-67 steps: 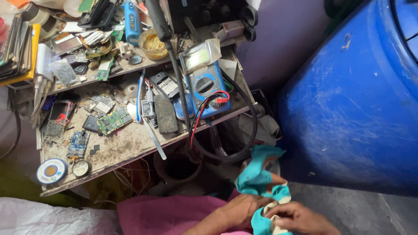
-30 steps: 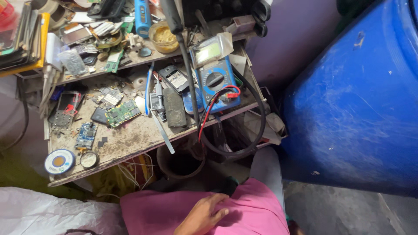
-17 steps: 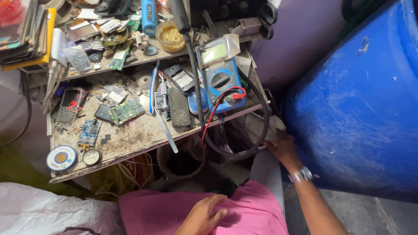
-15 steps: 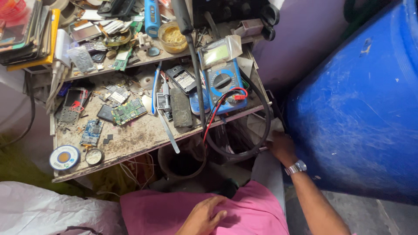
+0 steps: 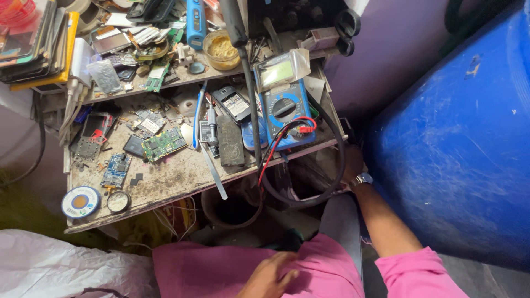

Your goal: The person adjusts a multimeter, uses a heat gun and tweezers on a circuit board, and then tests points on the board using multimeter probes.

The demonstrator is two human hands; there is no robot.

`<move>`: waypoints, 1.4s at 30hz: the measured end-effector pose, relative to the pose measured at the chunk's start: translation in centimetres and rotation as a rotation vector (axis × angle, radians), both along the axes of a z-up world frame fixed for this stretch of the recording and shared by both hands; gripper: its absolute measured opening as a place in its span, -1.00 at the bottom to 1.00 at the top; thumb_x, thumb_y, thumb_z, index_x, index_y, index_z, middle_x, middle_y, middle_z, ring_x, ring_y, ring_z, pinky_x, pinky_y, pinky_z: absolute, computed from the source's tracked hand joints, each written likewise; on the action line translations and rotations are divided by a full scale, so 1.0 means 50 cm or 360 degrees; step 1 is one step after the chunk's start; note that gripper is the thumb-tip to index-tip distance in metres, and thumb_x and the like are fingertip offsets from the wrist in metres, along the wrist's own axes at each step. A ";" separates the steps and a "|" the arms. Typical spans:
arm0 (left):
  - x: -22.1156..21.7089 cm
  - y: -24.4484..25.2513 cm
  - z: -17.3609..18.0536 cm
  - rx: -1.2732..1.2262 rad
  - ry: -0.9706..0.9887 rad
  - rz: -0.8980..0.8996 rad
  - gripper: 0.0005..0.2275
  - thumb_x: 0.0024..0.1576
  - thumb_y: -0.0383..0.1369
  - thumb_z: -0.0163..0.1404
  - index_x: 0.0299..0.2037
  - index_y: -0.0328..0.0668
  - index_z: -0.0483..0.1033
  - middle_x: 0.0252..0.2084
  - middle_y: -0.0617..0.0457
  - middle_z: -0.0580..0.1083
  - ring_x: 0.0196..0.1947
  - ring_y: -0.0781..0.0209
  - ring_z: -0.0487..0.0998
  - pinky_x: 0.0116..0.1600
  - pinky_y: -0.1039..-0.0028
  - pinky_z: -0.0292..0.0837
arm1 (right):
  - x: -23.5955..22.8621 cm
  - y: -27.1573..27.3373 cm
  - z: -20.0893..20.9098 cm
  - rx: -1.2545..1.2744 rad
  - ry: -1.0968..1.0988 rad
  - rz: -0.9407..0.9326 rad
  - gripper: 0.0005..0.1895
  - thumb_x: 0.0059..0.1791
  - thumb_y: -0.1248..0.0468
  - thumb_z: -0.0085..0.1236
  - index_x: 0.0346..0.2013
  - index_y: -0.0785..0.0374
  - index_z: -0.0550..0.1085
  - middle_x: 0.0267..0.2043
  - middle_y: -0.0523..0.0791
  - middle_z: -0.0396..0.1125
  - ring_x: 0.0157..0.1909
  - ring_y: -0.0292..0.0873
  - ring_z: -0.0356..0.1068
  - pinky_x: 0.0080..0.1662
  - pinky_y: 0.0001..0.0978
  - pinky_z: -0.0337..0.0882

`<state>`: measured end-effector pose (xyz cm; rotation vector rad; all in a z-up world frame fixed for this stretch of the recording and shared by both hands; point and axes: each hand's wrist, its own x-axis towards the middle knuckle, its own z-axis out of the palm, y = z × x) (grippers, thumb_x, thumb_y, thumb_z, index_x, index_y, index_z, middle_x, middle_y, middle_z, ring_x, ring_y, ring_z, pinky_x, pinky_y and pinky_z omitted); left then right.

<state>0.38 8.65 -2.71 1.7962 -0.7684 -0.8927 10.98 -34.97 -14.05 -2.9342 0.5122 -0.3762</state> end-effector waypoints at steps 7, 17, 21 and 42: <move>0.037 -0.209 -0.045 0.0039 -0.0211 0.0064 -0.38 0.24 -0.18 0.10 0.40 -0.37 0.14 0.02 -0.47 0.45 0.06 -0.35 0.49 0.17 0.13 0.40 | -0.026 0.044 0.092 -0.0224 -0.0049 -0.0019 -0.88 -0.13 0.25 0.14 -0.41 0.23 0.57 -0.39 0.08 0.45 -0.29 0.19 0.49 -0.24 0.01 0.47; 0.128 -0.515 -0.270 -0.0159 -0.0961 0.0901 -0.17 -0.05 0.01 0.23 0.21 -0.67 0.27 0.02 -0.47 0.50 -0.01 -0.30 0.54 0.09 0.09 0.42 | -0.110 0.147 0.057 0.1191 -0.0486 -0.0366 -0.72 0.09 0.14 0.05 -0.13 0.30 0.54 -0.28 0.00 0.45 -0.25 -0.02 0.46 -0.19 -0.10 0.40; 0.087 -0.428 -0.257 -0.0190 0.0227 0.0844 -0.62 0.15 -0.17 0.00 -0.05 -0.39 0.55 -0.19 -0.22 0.61 -0.19 -0.03 0.60 -0.09 0.26 0.44 | -0.162 0.145 0.064 0.2119 -0.0647 -0.0607 -0.72 0.14 0.14 -0.02 -0.04 0.30 0.47 -0.23 -0.03 0.40 -0.33 -0.12 0.42 -0.34 -0.24 0.44; -0.044 0.519 0.012 0.0100 0.0464 0.0963 -0.47 0.07 -0.38 -0.03 0.31 -0.35 0.39 -0.08 -0.09 0.47 -0.18 0.14 0.43 -0.13 0.35 0.35 | -0.143 0.093 0.026 0.1728 -0.0673 -0.0401 -0.87 0.22 0.36 0.06 0.07 0.29 0.43 -0.07 -0.16 0.34 -0.10 -0.22 0.36 -0.17 -0.25 0.42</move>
